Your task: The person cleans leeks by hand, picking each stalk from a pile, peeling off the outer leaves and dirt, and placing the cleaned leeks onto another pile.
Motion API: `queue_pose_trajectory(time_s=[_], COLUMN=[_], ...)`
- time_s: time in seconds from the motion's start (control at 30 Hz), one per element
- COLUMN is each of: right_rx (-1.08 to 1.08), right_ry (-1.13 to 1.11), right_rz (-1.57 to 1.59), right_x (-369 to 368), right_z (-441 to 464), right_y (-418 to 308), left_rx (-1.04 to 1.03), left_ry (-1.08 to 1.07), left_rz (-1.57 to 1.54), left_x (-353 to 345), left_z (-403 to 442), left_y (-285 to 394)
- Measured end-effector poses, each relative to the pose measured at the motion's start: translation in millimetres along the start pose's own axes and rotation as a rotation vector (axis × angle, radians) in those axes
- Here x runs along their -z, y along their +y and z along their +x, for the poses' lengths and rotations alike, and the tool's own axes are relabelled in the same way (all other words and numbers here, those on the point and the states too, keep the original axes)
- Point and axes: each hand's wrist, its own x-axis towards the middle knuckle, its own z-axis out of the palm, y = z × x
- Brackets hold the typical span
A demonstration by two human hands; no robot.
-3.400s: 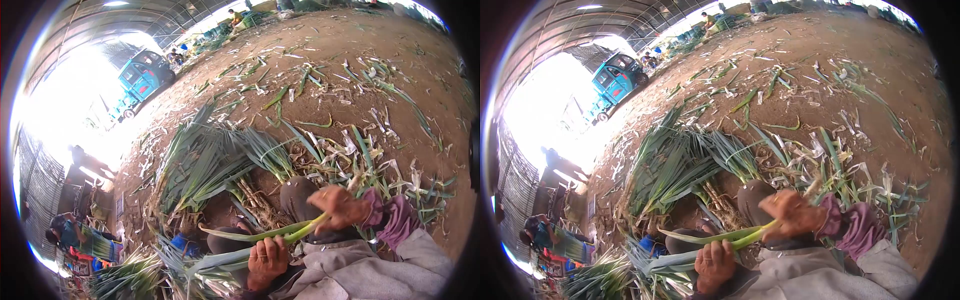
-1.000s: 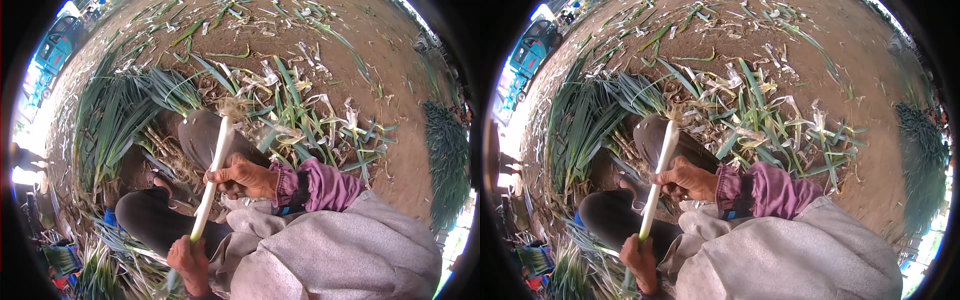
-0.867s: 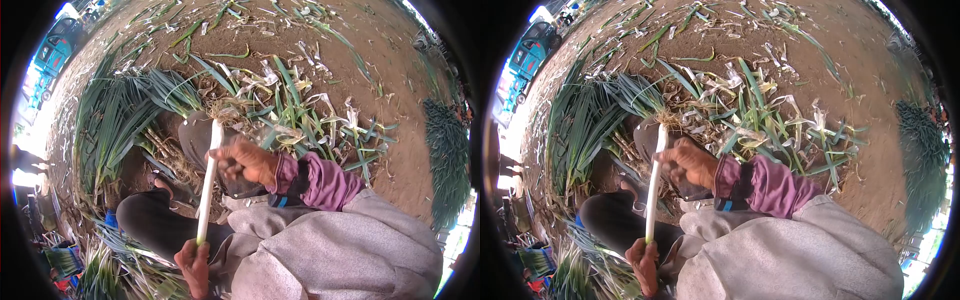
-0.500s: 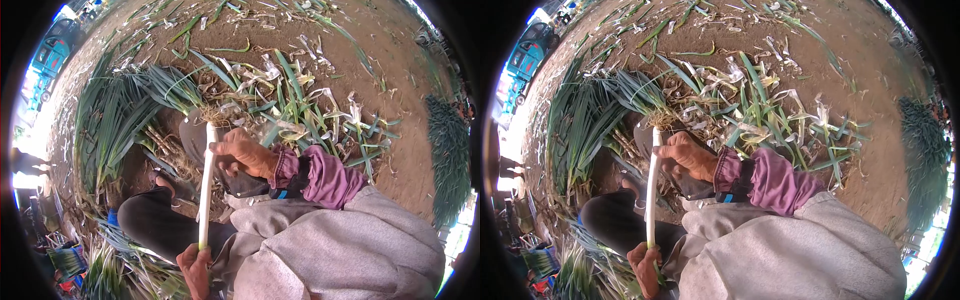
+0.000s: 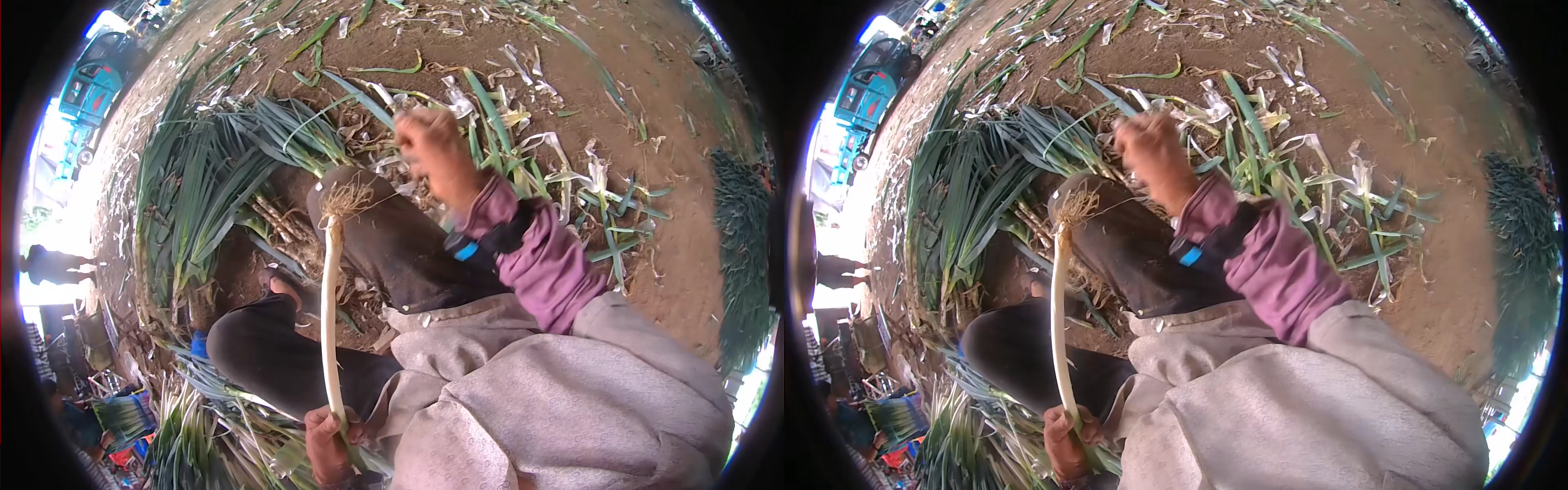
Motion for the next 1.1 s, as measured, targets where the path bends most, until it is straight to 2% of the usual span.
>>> queue_pose_trajectory(time_s=[0.03,0.1,0.13,0.23,0.3,0.33,0.43,0.5,0.53,0.57,0.63,0.7,0.77,0.83,0.87,0.93,0.97,1.03,1.07,1.1], right_rx=[0.024,0.101,0.110,-0.118,-0.404,-0.536,-0.391,-0.337,-0.094,-0.440,-0.553,-0.481,-0.411,-0.372,-0.359,-0.356,-0.388,-0.386,-0.362,-0.361], right_ry=[-0.135,-0.175,-0.290,-0.458,-0.619,-0.574,-0.558,-0.613,-0.624,-0.537,-0.142,-0.248,-0.296,-0.332,-0.351,-0.368,-0.311,-0.312,-0.297,-0.265], right_rz=[0.096,-0.212,-0.184,-0.139,0.261,0.287,0.244,0.140,-0.008,0.240,0.426,0.645,0.550,0.473,0.440,0.416,0.396,0.424,0.412,0.385], right_x=[9.3,-5.3,-10.9,-31.7,-44.0,-47.6,-59.1,-57.7,-54.5,-56.1,-62.7,-43.9,-56.8,-60.9,-67.0,-75.9,-79.4,-69.9,-62.1,-54.2], right_z=[9.6,-8.6,-14.9,-46.1,-61.4,-68.5,-73.6,-71.7,-69.5,-64.4,-45.3,-13.7,-13.4,-14.3,-19.5,-22.7,-22.6,-10.3,-1.8,5.0], right_y=[3.3,-15.9,-10.3,-0.3,19.4,20.5,32.7,30.1,24.7,16.3,1.9,21.1,12.6,10.8,15.2,21.9,18.5,22.5,23.3,20.5], left_rx=[0.031,0.051,0.062,0.026,0.014,0.010,-0.011,0.071,0.093,0.081,-0.035,-0.141,-0.229,-0.243,-0.299,-0.197,-0.040,-0.482,-0.498,-0.417], left_ry=[0.011,-0.031,-0.058,-0.069,-0.085,-0.091,0.009,0.120,0.145,0.093,0.052,0.219,0.410,0.608,0.762,0.992,1.055,1.667,1.850,1.892], left_rz=[-0.025,-0.115,-0.164,-0.156,-0.170,-0.174,-0.095,-0.014,0.009,0.006,0.077,0.195,0.369,0.307,0.403,0.512,0.521,0.753,0.770,0.760], left_x=[5.9,14.1,16.8,21.6,18.2,15.3,-0.2,1.4,1.0,1.4,18.9,20.2,31.0,62.3,75.4,132.8,167.9,133.0,130.7,130.0], left_z=[-1.7,-0.6,1.9,7.3,4.9,2.2,-8.0,-12.9,-15.8,-18.2,-28.2,-58.2,-95.6,-139.6,-161.6,-231.0,-265.9,-292.9,-303.0,-309.2], left_y=[-1.2,-4.5,-6.3,-10.7,-9.2,-8.6,-5.6,-10.3,-12.1,-8.8,-12.8,-3.9,15.0,12.9,8.1,-19.6,-43.8,-69.7,-79.4,-80.4])
